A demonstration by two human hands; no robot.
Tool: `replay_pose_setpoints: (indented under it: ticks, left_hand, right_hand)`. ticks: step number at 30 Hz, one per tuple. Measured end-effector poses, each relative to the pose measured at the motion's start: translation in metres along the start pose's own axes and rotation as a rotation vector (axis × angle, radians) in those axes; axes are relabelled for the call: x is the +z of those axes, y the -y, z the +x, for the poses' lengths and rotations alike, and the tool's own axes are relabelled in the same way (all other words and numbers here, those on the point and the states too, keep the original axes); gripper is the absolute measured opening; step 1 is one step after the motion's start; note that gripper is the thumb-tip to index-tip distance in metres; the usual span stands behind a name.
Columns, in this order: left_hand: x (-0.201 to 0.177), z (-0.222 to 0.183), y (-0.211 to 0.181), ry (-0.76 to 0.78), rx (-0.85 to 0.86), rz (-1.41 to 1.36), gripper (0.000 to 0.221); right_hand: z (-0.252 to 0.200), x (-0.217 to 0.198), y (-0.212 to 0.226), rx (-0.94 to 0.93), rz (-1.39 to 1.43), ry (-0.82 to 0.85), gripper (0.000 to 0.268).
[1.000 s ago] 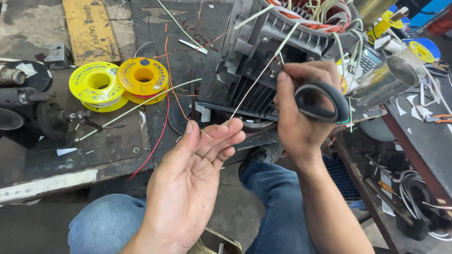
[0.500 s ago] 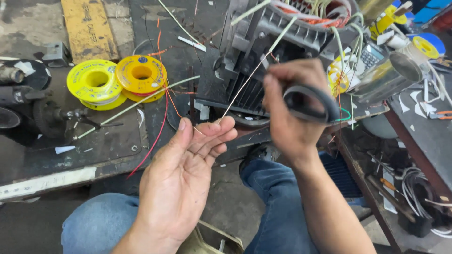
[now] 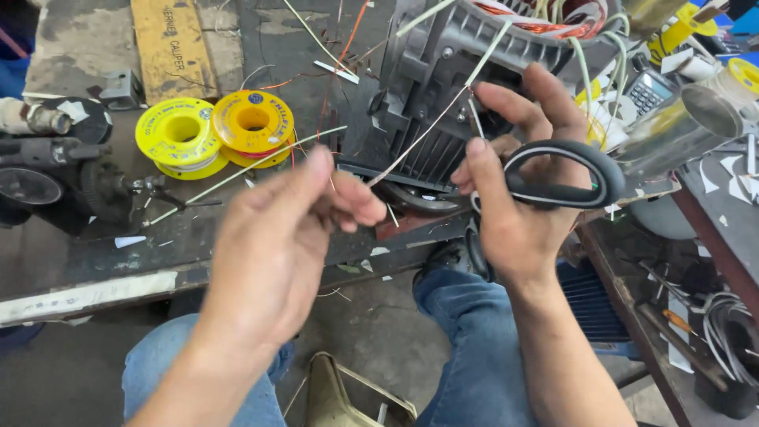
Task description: Repairing an electric motor by stripping wire insulation and connecting wires to the stator.
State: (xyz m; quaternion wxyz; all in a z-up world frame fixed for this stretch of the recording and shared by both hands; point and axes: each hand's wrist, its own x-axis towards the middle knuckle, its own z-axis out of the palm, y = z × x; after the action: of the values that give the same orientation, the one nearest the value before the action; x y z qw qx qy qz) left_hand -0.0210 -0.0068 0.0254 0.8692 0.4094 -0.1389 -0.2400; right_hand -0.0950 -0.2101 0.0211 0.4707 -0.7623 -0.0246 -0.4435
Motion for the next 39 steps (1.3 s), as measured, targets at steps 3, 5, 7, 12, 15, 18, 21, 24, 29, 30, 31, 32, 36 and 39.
replay_pose_setpoints:
  ticks: [3,5,7,12,15,18,21,24,29,30,31,32,36,39]
  left_hand:
    - [0.026,0.01,-0.047,0.106,0.052,0.131,0.035]
    - [0.049,0.02,-0.068,0.117,0.081,0.141,0.035]
    - [0.06,0.029,-0.078,0.139,0.109,0.16,0.036]
    - [0.048,0.055,-0.072,0.304,0.703,0.827,0.021]
    - [0.039,0.073,-0.07,0.375,1.087,1.203,0.014]
    - [0.031,0.085,-0.069,0.419,1.482,1.571,0.012]
    - [0.028,0.085,-0.096,0.542,1.909,1.949,0.027]
    - [0.005,0.094,-0.103,0.482,2.045,2.187,0.008]
    - [-0.04,0.083,-0.065,0.593,1.756,2.152,0.038]
    - [-0.051,0.08,-0.05,0.577,1.603,2.099,0.06]
    - [-0.041,0.067,-0.036,0.575,1.601,2.103,0.06]
    - [-0.03,0.055,-0.022,0.493,1.317,1.784,0.043]
    - [0.017,0.02,-0.002,0.079,0.054,0.65,0.027]
    - [0.018,0.022,0.009,0.17,-0.176,-0.05,0.026]
  right_hand:
    - [-0.005,-0.003,0.001,-0.053,-0.052,-0.045,0.052]
    - [-0.002,-0.006,0.002,-0.015,-0.06,-0.019,0.053]
    - [0.001,-0.008,0.001,0.021,-0.067,-0.007,0.054]
    - [-0.002,-0.01,-0.001,0.183,-0.019,-0.016,0.024]
    - [-0.006,-0.015,0.002,0.152,-0.027,0.014,0.026]
    - [-0.007,-0.024,0.001,0.201,-0.023,-0.005,0.024]
    - [-0.006,-0.036,-0.004,0.253,-0.027,-0.007,0.023]
    - [-0.007,-0.041,-0.01,0.22,-0.005,-0.022,0.022]
    - [-0.01,-0.037,-0.007,0.198,-0.05,0.004,0.021]
    - [-0.01,-0.034,-0.007,0.196,-0.083,0.021,0.021]
    - [-0.01,-0.032,-0.007,0.196,-0.081,0.024,0.021]
    - [-0.009,-0.031,-0.007,0.132,-0.137,0.003,0.017]
    - [-0.009,-0.027,0.002,-0.089,-0.119,-0.047,0.013]
    - [-0.013,-0.026,0.02,-0.216,-0.234,-0.055,0.01]
